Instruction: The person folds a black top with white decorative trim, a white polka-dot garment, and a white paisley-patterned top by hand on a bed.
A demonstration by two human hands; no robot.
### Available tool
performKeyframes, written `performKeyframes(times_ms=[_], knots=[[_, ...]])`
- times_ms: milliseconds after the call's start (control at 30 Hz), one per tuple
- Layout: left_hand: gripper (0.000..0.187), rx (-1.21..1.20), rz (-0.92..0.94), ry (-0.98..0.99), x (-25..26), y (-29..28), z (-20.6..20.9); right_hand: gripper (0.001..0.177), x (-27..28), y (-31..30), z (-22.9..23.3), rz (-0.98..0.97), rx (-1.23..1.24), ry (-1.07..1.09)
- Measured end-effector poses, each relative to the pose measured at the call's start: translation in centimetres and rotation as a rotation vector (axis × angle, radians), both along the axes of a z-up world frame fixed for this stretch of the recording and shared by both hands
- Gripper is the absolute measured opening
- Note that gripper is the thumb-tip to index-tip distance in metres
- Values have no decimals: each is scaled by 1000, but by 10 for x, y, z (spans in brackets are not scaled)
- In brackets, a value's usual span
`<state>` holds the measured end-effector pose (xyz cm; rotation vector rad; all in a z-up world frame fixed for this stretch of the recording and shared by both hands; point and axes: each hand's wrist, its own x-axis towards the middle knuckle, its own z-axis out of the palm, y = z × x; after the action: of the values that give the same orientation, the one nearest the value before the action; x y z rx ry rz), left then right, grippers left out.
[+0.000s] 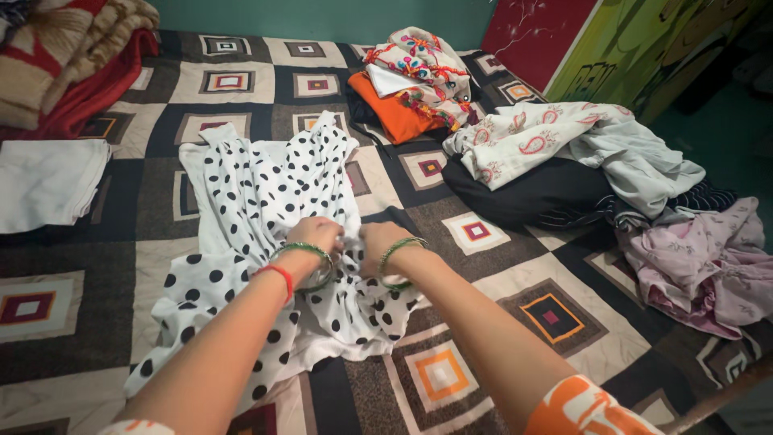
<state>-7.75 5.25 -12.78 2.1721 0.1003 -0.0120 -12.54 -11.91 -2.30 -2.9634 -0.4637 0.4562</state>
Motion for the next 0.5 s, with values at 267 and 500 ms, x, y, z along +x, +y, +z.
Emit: performKeyframes(times_ms=[267, 500], knots=[[40, -495, 66, 594, -65, 30, 19, 60, -30, 50, 34, 341, -43, 404], [55, 323, -139, 517, -9, 53, -78, 56, -32, 29, 18, 337, 544, 1019]])
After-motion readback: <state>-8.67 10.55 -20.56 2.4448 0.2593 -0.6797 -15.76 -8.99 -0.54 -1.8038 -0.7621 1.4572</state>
